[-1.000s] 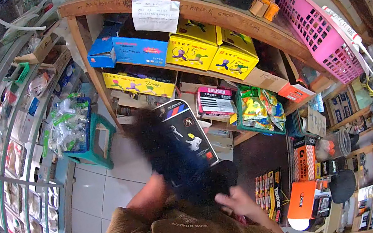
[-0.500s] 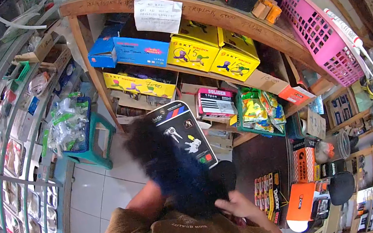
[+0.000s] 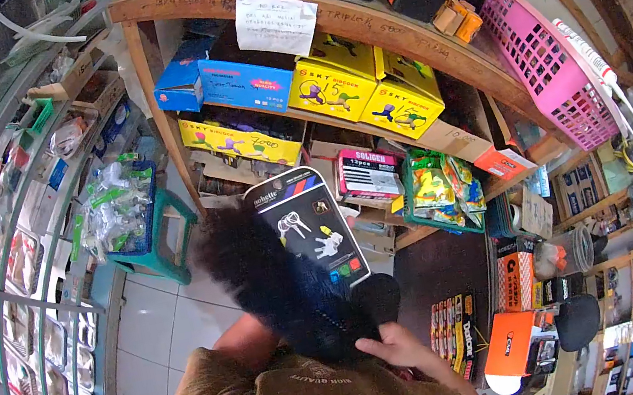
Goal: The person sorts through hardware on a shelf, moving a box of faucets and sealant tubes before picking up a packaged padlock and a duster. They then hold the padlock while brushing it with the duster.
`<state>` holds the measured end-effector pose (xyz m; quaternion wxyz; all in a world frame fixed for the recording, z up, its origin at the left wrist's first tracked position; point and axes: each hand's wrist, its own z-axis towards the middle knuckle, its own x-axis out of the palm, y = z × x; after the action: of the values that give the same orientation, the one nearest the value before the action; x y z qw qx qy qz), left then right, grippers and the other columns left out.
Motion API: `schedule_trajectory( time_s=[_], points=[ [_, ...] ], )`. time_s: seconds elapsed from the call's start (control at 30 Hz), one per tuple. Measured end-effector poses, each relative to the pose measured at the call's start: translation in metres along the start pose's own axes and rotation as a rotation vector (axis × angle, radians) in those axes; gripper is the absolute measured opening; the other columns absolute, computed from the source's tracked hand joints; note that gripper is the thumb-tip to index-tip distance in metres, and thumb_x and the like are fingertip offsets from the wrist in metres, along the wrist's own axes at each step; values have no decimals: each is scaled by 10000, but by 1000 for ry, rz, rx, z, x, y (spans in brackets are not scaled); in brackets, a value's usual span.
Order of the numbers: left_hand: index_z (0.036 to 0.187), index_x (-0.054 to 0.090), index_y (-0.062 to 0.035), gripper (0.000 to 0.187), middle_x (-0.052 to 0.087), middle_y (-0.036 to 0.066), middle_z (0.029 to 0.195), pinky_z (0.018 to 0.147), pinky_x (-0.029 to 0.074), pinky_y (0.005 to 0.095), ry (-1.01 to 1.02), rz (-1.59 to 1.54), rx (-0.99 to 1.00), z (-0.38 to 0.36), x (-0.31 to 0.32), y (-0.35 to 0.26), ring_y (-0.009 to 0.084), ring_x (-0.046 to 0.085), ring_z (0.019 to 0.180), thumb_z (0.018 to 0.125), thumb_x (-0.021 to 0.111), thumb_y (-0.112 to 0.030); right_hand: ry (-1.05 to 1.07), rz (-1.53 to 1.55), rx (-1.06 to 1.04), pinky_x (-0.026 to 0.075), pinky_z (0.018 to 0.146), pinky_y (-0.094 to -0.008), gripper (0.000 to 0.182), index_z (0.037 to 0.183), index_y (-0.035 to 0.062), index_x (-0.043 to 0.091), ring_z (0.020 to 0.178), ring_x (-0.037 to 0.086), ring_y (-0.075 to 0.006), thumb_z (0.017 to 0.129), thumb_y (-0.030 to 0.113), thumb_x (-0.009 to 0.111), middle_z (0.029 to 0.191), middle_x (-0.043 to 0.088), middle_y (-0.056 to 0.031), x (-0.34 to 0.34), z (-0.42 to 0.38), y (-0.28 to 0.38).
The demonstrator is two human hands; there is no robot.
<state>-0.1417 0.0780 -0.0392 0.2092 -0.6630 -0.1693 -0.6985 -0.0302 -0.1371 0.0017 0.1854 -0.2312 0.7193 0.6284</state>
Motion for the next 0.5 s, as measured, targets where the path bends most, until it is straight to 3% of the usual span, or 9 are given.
schedule_trajectory(
  time_s=[0.03, 0.1, 0.17, 0.23, 0.3, 0.37, 0.43, 0.5],
  points=[
    [1343, 334, -118, 604, 419, 171, 1310, 955, 348, 583, 2, -2, 2, 0, 2, 0, 347, 413, 1202, 876, 403, -494, 1, -3, 0, 310, 375, -259, 470, 563, 88, 418, 408, 378, -88, 881, 411, 544, 478, 395, 14, -9, 6, 20],
    [1352, 325, -119, 608, 403, 180, 1328, 949, 359, 575, 29, -21, 58, -2, 11, 1, 359, 416, 1197, 878, 394, -493, -139, 654, 611, 288, 394, -333, 506, 545, 64, 407, 433, 336, -126, 864, 422, 568, 472, 369, -23, -20, 13, 51],
    [1350, 329, -115, 605, 396, 214, 1322, 950, 357, 576, -61, -169, 50, 2, 23, 1, 363, 439, 1175, 877, 404, -486, -151, 695, 564, 303, 394, -328, 474, 588, 58, 446, 435, 344, -118, 858, 425, 577, 482, 385, -22, -12, 6, 25],
    [1346, 337, -110, 614, 401, 216, 1318, 951, 368, 550, -48, -131, 31, 4, 13, 0, 358, 441, 1174, 876, 394, -501, 106, 20, 156, 340, 381, -243, 374, 695, 73, 492, 416, 390, -68, 877, 394, 556, 502, 424, 15, -10, 1, 11],
    [1343, 345, -105, 624, 406, 218, 1314, 952, 379, 523, -35, -100, 11, 7, 0, 2, 352, 443, 1173, 875, 383, -517, 93, 157, 223, 324, 376, -235, 396, 674, 77, 480, 420, 392, -63, 870, 411, 560, 502, 401, 19, -16, 0, 23],
    [1340, 353, -100, 635, 412, 220, 1310, 953, 391, 497, -24, -75, -1, 6, -8, 6, 347, 445, 1173, 874, 372, -532, -174, 715, 628, 310, 405, -301, 480, 593, 56, 452, 460, 349, -108, 854, 439, 575, 503, 360, -16, -22, 5, 44],
    [1335, 360, -104, 617, 416, 222, 1305, 952, 394, 490, -88, -98, 14, 6, 1, 10, 346, 452, 1166, 881, 365, -522, -180, 624, 664, 312, 408, -300, 471, 603, 53, 461, 456, 348, -109, 863, 433, 565, 497, 365, -20, -16, -1, 29],
    [1322, 383, -94, 630, 430, 178, 1311, 971, 370, 503, 2, 56, 11, 4, 4, 12, 346, 458, 1159, 875, 356, -537, -41, 146, 143, 325, 389, -242, 389, 677, 75, 486, 418, 388, -67, 883, 400, 541, 490, 416, 6, 10, -14, -29]
  ],
)
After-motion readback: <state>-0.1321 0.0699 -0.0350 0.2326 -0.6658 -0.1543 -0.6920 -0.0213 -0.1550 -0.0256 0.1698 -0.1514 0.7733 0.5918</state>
